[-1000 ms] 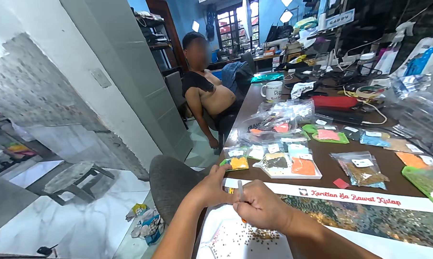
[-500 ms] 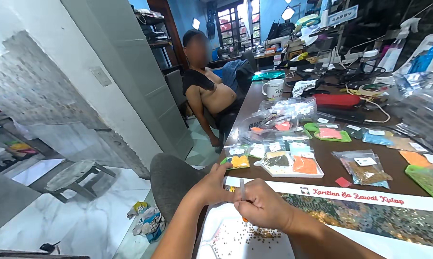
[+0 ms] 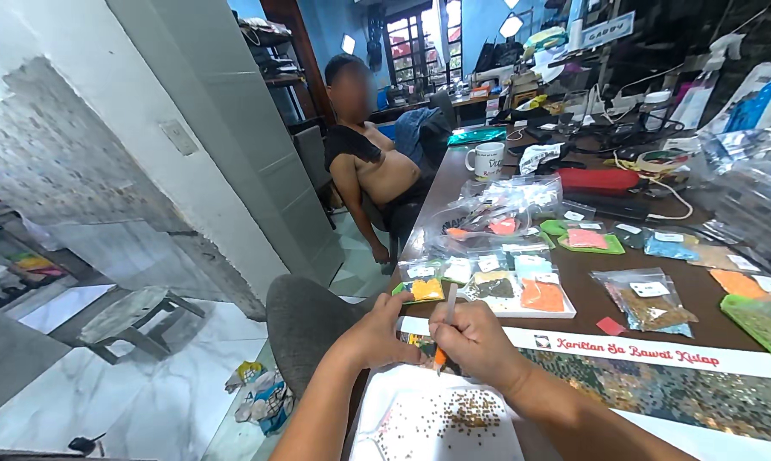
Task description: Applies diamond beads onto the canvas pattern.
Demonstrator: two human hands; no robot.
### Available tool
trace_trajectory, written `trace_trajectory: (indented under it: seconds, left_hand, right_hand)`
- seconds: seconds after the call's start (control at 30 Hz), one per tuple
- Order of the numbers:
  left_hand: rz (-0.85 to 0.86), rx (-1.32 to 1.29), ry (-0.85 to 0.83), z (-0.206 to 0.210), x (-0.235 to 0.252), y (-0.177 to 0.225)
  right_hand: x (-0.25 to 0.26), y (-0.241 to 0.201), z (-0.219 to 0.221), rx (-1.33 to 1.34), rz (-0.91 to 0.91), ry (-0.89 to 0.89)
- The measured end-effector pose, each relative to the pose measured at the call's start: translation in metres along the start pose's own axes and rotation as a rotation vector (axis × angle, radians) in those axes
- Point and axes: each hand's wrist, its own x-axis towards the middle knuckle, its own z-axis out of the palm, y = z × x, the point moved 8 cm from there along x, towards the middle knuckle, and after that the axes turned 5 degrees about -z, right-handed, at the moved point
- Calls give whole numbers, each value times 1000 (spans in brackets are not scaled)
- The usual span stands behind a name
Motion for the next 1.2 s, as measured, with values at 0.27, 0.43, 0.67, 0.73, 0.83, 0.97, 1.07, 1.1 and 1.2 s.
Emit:
trace_trajectory:
  seconds: [0.27, 0.43, 0.67, 0.73, 0.83, 0.97, 1.07, 1.1, 1.2]
  left_hand:
    - [-4, -18, -19, 1, -1, 0]
    - [12, -18, -23, 1, 0, 0]
    - [19, -24, -25, 2, 1, -1]
    - [13, -27, -27, 2, 0, -1]
    - [9, -17, -25, 1, 0, 0]
    - [12, -7, -25, 1, 0, 0]
    - [7, 8, -26, 1, -2, 1]
    - [7, 14, -26, 1, -2, 1]
    - [9, 18, -27, 1, -2, 2]
  right_hand:
    - [-2, 16, -2, -161, 124, 28]
    - [-4, 17, 5, -209, 127, -40]
    - [-4, 18, 4, -235, 116, -44]
    - [-4, 17, 5, -236, 109, -51]
    - [-4, 17, 6, -234, 90, -52]
    - [-4, 16, 6, -232, 87, -53]
    - [-4, 16, 7, -235, 103, -73]
    - [-4, 16, 7, -244, 99, -77]
    - [-4, 14, 8, -263, 87, -89]
